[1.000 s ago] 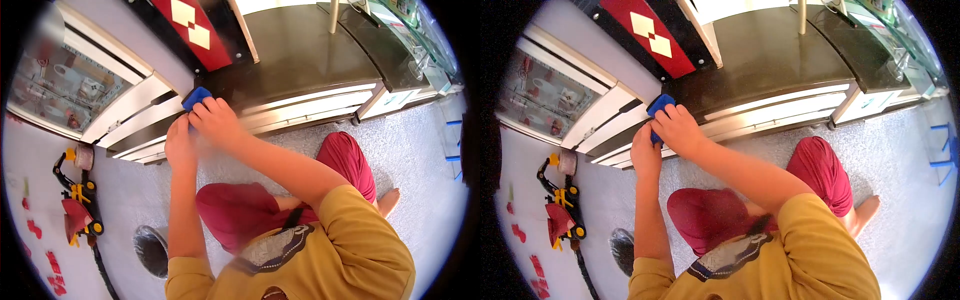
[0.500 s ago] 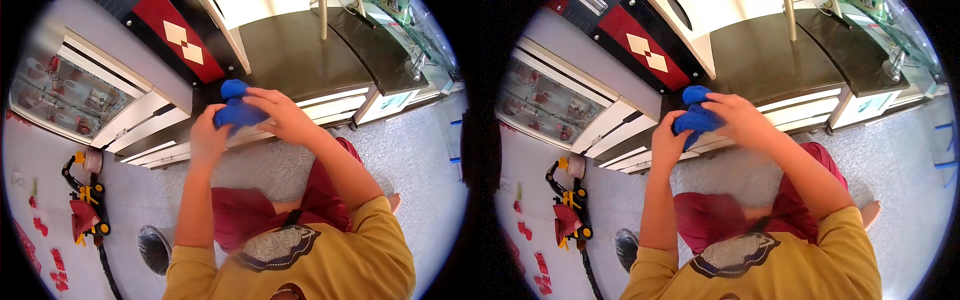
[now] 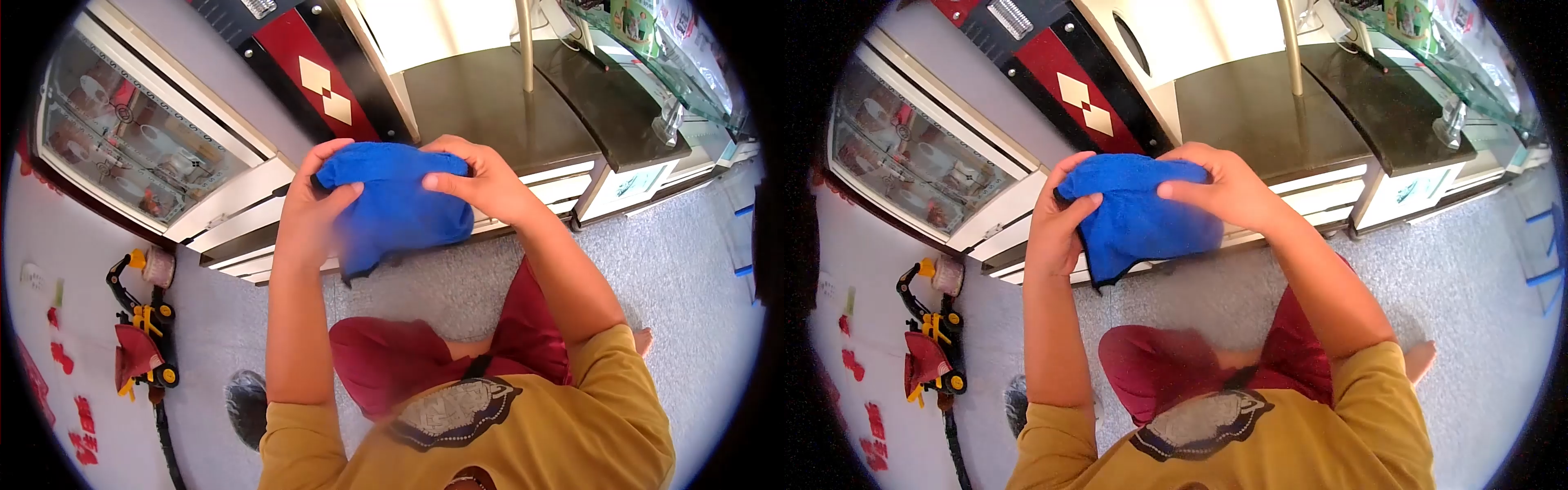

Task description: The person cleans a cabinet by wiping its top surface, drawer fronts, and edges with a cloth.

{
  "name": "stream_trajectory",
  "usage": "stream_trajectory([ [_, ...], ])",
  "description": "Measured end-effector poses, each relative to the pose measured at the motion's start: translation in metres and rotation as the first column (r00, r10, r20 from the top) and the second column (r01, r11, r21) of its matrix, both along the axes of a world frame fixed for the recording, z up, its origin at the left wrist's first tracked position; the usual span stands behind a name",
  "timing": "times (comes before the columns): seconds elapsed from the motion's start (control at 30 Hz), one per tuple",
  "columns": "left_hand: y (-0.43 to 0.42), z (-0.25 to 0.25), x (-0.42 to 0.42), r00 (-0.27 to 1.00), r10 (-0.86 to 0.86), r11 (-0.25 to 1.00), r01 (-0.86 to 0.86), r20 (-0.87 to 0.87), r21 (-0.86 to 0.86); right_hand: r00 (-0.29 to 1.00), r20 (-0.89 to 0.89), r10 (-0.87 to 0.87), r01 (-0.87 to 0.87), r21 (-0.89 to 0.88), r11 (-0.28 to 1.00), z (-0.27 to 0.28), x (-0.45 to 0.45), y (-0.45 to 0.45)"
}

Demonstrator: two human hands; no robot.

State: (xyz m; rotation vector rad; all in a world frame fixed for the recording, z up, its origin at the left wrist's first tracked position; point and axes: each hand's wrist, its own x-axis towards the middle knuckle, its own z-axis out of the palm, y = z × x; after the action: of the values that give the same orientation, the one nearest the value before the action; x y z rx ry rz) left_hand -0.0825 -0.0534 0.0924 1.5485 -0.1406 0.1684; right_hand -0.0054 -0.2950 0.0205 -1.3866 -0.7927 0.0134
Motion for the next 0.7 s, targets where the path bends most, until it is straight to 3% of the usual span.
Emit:
stream_trajectory([
  [0.1, 0.007, -0.004, 0.002, 1.000, -0.027, 0.995, 0.026, -0.008, -0.100, 0.960, -0.261, 0.098, -0.100, 0.006, 0.995, 0.011, -0.006, -0.002],
  [0.2, 0.009, -0.007, 0.004, 0.996, -0.071, 0.964, 0.054, -0.055, -0.261, 0.925, -0.345, 0.157, -0.130, 0.100, 0.986, 0.006, -0.004, -0.002],
  [0.27, 0.008, -0.009, 0.003, 0.992, -0.087, 0.957, 0.057, -0.093, -0.283, 0.978, -0.200, 0.059, -0.050, 0.050, 0.997, 0.003, -0.005, 0.001],
  [0.4, 0.023, -0.022, 0.009, 0.993, -0.028, 0.990, 0.012, -0.112, -0.137, 0.981, 0.148, -0.128, 0.128, 0.005, 0.992, -0.006, 0.008, 0.005],
  [0.5, 0.029, -0.025, 0.014, 0.997, 0.039, 0.997, -0.043, -0.071, -0.065, 0.982, 0.141, -0.129, 0.135, -0.033, 0.990, 0.004, 0.010, 0.007],
  [0.6, 0.029, -0.021, 0.027, 0.997, 0.074, 0.996, -0.073, 0.024, -0.043, 0.989, 0.017, -0.147, 0.148, -0.159, 0.976, 0.027, 0.017, 0.013],
  [0.67, 0.028, -0.009, 0.041, 0.990, 0.115, 0.993, -0.117, 0.080, 0.018, 0.963, 0.145, -0.228, 0.253, -0.181, 0.950, 0.039, 0.035, 0.020],
  [0.7, 0.024, 0.004, 0.045, 0.971, 0.228, 0.963, -0.235, 0.068, 0.135, 0.959, 0.160, -0.233, 0.257, -0.149, 0.955, 0.045, 0.049, 0.023],
])
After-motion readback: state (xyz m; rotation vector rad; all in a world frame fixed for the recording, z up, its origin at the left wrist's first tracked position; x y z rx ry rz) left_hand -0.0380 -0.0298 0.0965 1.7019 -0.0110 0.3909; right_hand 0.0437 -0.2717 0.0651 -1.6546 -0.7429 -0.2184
